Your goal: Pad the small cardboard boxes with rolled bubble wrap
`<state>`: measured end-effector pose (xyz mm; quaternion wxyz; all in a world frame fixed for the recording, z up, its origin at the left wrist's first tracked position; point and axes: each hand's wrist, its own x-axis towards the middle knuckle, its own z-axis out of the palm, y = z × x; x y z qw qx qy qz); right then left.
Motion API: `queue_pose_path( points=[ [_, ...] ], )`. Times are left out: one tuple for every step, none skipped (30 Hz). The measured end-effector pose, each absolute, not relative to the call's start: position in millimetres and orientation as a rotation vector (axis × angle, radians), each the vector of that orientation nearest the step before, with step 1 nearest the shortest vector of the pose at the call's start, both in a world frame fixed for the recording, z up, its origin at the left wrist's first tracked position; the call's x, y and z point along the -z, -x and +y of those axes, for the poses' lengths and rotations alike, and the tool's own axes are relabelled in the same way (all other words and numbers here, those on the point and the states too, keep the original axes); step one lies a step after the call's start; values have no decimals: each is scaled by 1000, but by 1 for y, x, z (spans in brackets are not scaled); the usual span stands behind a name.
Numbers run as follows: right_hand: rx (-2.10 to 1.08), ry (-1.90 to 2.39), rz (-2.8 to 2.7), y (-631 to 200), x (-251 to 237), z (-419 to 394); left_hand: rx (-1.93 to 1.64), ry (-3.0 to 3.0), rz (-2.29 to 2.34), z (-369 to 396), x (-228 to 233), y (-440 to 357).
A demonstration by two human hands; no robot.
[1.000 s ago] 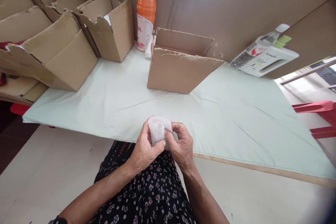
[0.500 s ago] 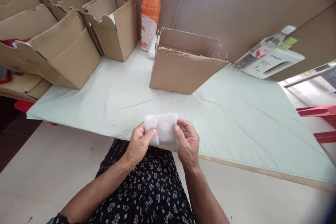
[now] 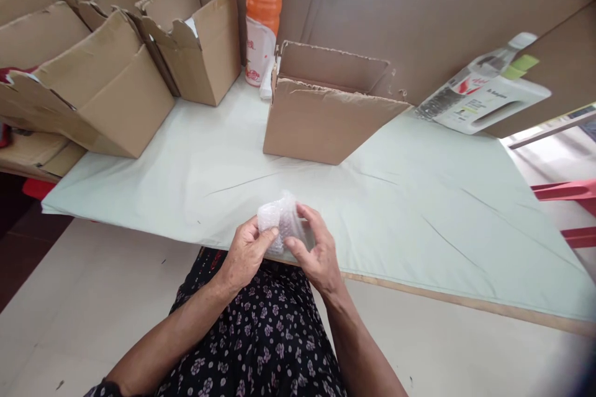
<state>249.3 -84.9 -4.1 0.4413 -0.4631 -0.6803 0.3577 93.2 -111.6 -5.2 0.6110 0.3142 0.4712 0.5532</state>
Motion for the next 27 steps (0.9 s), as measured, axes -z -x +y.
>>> queue_pose_path(
  points=[
    [-957, 1166, -1665, -248, 5, -85, -1262, -736, 1081, -112, 5, -93],
    [-1015, 1188, -1615, -248, 5, -84, -1254, -737, 1071, -112, 4, -92],
    [-1055, 1209, -1550, -248, 7, -82, -1251, -730, 1062, -112, 4, -91],
    [-1073, 1228, -1480, -251, 8, -80, -1253, -719, 1055, -112, 3, -89],
    [-1065, 1244, -1413, -255, 10, -77, -1262, -705, 1054, -112, 3, -88],
    [-1035, 1258, -1355, -259, 11, -73, -1279, -691, 1060, -111, 3, -85],
    [-996, 1267, -1314, -265, 12, -69, -1298, -675, 1073, -110, 3, -84],
    [-958, 1274, -1290, -270, 12, -63, -1317, -654, 1089, -108, 3, -82],
    [-920, 1280, -1284, -275, 11, -59, -1335, -628, 1104, -107, 3, -82],
    [-870, 1288, -1299, -279, 9, -54, -1349, -596, 1118, -105, 3, -82],
    [-796, 1301, -1334, -281, 5, -52, -1359, -565, 1131, -104, 3, -83],
    [-694, 1315, -1377, -281, 1, -51, -1366, -538, 1143, -102, 3, -85],
    [-576, 1321, -1422, -280, -4, -52, -1370, -517, 1152, -101, 4, -87],
    [-467, 1311, -1473, -277, -8, -56, -1374, -503, 1157, -100, 4, -89],
    [-400, 1284, -1543, -272, -12, -62, -1378, -494, 1157, -100, 4, -92],
    [-385, 1239, -1639, -266, -14, -69, -1384, -492, 1152, -99, 5, -94],
    [-414, 1178, -1757, -258, -15, -77, -1389, -493, 1145, -99, 5, -96],
    [-469, 1115, -1887, -251, -14, -84, -1394, -489, 1140, -99, 5, -97],
    [-520, 1064, -2005, -243, -12, -90, -1399, -475, 1137, -100, 5, -98],
    [-547, 1038, -2093, -235, -9, -95, -1404, -452, 1131, -100, 4, -99],
    [-543, 1041, -2143, -229, -5, -99, -1405, -424, 1118, -100, 2, -100],
    [-517, 1065, -2161, -223, -1, -100, -1406, -392, 1096, -101, 1, -100],
    [-480, 1096, -2157, -220, 3, -101, -1408, -367, 1062, -102, -1, -100],
    [-443, 1121, -2142, -218, 6, -100, -1409, -357, 1019, -103, -4, -100],
    [-417, 1132, -2125, -217, 8, -98, -1407, -363, 975, -103, -6, -100],
    [-411, 1132, -2103, -218, 8, -96, -1402, -377, 934, -104, -8, -100],
    [-437, 1130, -2074, -220, 7, -95, -1393, -392, 901, -105, -9, -99]
  ],
)
